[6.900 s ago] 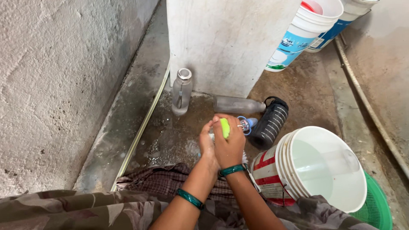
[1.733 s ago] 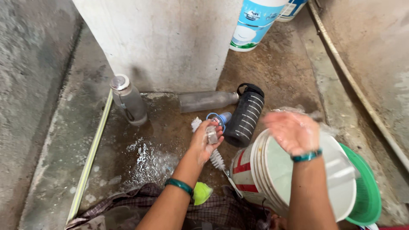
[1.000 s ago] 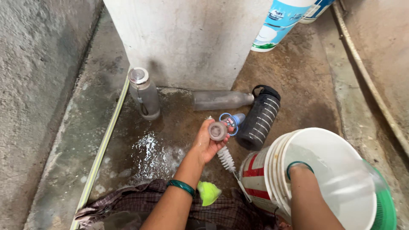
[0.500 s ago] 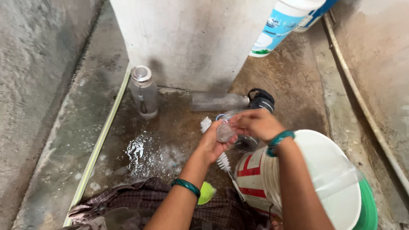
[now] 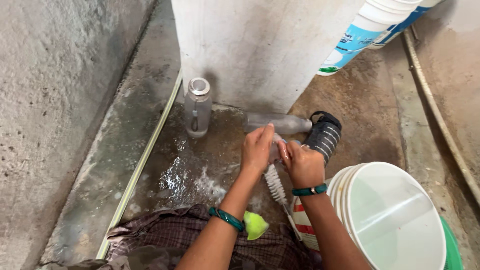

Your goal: The person scrubs the inside of a clear plastic baby bottle with a long-handled brush, rinses it under running water, and scrubs the bottle cap with a green sponge. The person then rinses the bottle again and places it aside.

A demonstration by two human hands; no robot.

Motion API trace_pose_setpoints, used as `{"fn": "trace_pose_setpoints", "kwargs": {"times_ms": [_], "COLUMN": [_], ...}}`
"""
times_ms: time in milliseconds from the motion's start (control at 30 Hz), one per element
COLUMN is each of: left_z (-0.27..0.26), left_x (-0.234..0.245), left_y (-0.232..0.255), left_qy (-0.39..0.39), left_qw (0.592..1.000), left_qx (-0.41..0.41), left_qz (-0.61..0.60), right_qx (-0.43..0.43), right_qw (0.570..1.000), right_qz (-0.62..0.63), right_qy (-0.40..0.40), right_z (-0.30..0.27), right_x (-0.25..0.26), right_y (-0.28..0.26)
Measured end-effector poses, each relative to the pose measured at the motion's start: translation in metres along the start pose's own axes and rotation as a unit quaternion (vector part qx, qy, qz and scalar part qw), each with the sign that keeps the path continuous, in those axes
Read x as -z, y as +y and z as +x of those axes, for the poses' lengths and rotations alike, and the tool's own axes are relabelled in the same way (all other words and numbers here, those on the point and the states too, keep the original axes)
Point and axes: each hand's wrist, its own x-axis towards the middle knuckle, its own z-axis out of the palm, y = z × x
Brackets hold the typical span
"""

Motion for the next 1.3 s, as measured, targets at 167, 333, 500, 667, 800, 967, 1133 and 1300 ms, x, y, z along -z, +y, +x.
{"fn": "trace_pose_setpoints", "kwargs": {"times_ms": [167, 333, 500, 667, 800, 967, 1133, 1300], "left_z": [0.003, 0.005, 0.006, 0.005, 0.001, -0.002, -0.008, -0.007], "left_x": [0.011, 0.029, 0.045, 0.052, 0.054, 0.052, 0.051, 0.051], "left_y": [0.018, 0.031, 0.032, 0.039, 0.045, 0.051, 0.051, 0.047], "left_qy": [0.006, -0.144, -0.24, -0.257, -0.25, -0.265, -0.295, -0.31], "left_qw": [0.998, 0.983, 0.94, 0.927, 0.926, 0.926, 0.896, 0.884], "left_qx": [-0.04, -0.074, -0.041, -0.061, -0.062, -0.049, -0.017, -0.01], "left_qz": [0.045, -0.089, -0.239, -0.267, -0.274, -0.265, -0.33, -0.35], "right_qx": [-0.162, -0.218, -0.212, -0.289, -0.291, -0.274, -0.268, -0.247], "right_qw": [0.976, 0.87, 0.842, 0.707, 0.673, 0.661, 0.658, 0.666], "right_qz": [0.127, 0.443, 0.496, 0.645, 0.679, 0.698, 0.703, 0.703], "right_qy": [-0.064, -0.004, 0.002, -0.018, -0.027, -0.018, -0.019, -0.04], "right_z": [0.007, 0.01, 0.012, 0.022, 0.025, 0.029, 0.027, 0.023], "right_x": [0.01, 0.011, 0.018, 0.034, 0.044, 0.052, 0.053, 0.047], "right_y": [-0.014, -0.02, -0.017, -0.021, -0.026, -0.026, -0.024, -0.021]}}
